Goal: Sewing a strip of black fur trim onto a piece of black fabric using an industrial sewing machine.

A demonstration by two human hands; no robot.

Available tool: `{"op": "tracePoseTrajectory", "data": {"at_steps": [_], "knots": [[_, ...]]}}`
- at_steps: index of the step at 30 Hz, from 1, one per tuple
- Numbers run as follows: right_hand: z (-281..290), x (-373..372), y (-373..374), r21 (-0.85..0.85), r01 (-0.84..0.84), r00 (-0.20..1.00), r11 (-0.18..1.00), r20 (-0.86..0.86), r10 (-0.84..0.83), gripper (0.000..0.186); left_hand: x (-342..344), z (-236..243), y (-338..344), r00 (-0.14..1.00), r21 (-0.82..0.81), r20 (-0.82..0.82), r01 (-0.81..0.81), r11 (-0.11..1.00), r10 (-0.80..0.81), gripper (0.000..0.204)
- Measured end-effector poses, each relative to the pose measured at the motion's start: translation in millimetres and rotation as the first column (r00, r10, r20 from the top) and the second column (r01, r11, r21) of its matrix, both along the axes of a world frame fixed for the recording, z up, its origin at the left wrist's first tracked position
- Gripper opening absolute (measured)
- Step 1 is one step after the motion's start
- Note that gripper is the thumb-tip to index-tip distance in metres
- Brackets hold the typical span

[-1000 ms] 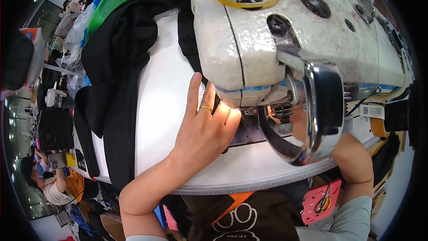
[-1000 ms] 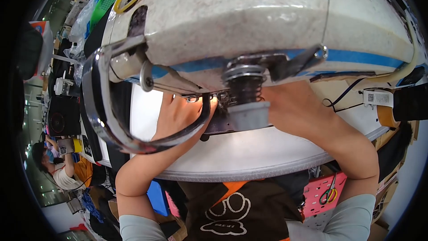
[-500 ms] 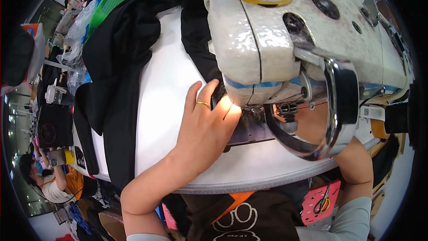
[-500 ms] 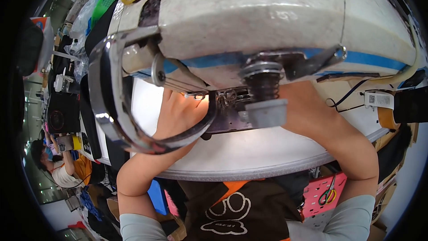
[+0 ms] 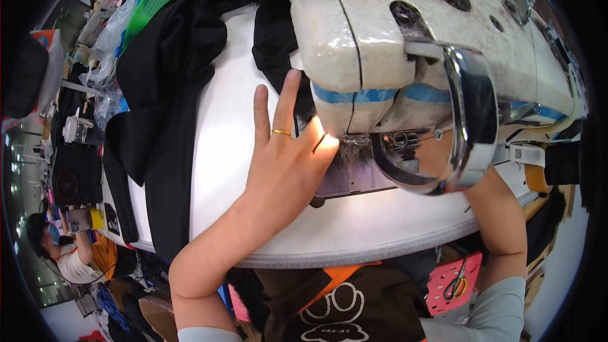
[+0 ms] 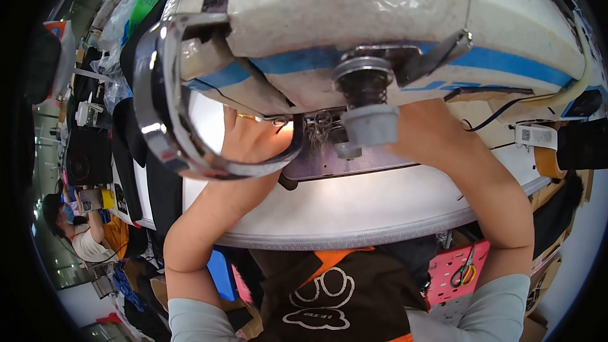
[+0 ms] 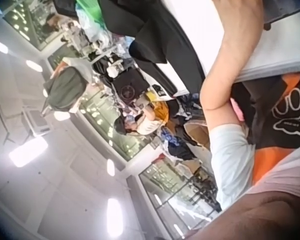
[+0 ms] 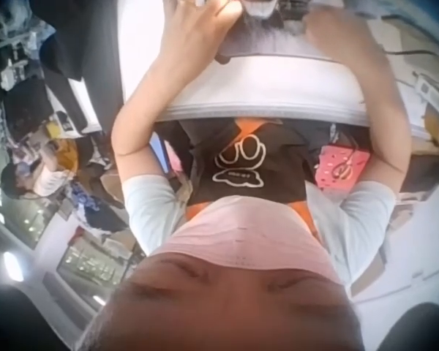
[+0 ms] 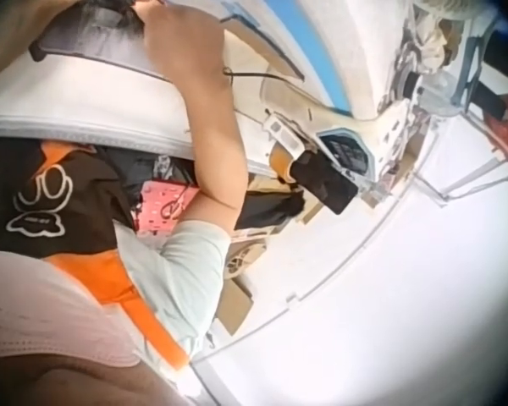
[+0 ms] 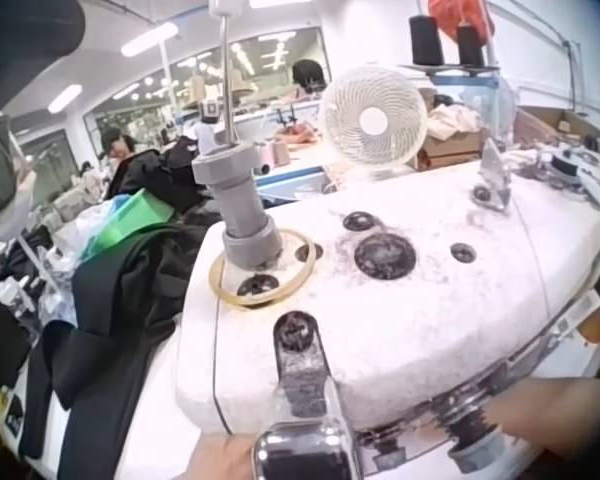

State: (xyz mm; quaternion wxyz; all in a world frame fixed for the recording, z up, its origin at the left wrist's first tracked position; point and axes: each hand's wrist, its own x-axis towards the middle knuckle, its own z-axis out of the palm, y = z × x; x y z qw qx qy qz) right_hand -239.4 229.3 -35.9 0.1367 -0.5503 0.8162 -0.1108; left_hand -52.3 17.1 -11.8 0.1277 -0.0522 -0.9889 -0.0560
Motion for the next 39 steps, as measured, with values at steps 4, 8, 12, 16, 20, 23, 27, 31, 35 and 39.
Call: {"op": "tracePoseTrajectory", "data": {"at_steps": [4,8,12,16,20,23,27,31,35,39], "knots": [[-1.4,-0.8,-2.8,0.050,0.002,0.999,0.999,-0.041,0.000,0.021,-3.3,2.2,-7.7,0.998,-0.013,-0.055,0.014,1.000,-0.015,0.011],[-5.6,0.6,2.3,-0.003,0.054,0.992,0.999,0.112,-0.053,0.021,0.5,4.6,-9.8,0.993,-0.061,-0.056,0.103,0.993,-0.107,0.014],[8.1,14.3,5.8,-0.144,0.100,0.959,0.985,0.279,-0.056,0.020,7.2,8.7,2.9,0.971,-0.048,-0.072,0.227,0.973,-0.230,0.015],[30.4,35.9,-6.6,-0.295,0.047,0.960,0.954,0.277,0.038,0.022,4.9,6.9,0.1,0.946,-0.017,-0.169,0.276,0.961,-0.275,0.014],[43.9,46.9,-10.8,-0.192,0.150,0.890,0.970,0.454,-0.048,0.023,1.2,5.8,-2.8,0.903,-0.080,-0.211,0.365,0.927,-0.374,0.014],[43.7,45.2,-5.5,-0.028,0.086,0.876,0.996,0.479,-0.062,0.020,2.8,8.0,-5.7,0.910,0.141,-0.213,0.388,0.911,-0.355,0.013],[42.4,35.2,-0.6,0.140,-0.109,0.934,0.984,0.354,0.053,0.037,0.6,8.4,-17.2,0.912,-0.141,-0.115,0.376,0.916,-0.393,0.016],[-1.2,29.8,4.8,-0.376,-0.121,0.989,0.919,0.030,0.142,0.015,-6.4,21.1,-8.0,0.968,-0.185,-0.005,0.245,0.952,-0.250,0.011],[11.4,27.4,-9.4,-0.339,-0.302,0.944,0.891,-0.235,0.231,0.015,-13.9,19.0,-12.2,0.987,-0.296,-0.036,0.140,0.945,-0.158,0.010],[9.7,25.1,-6.7,-0.330,-0.303,0.928,0.894,-0.317,0.197,0.008,-20.5,10.6,-16.0,0.983,-0.355,-0.131,0.078,0.931,-0.132,0.019]]}}
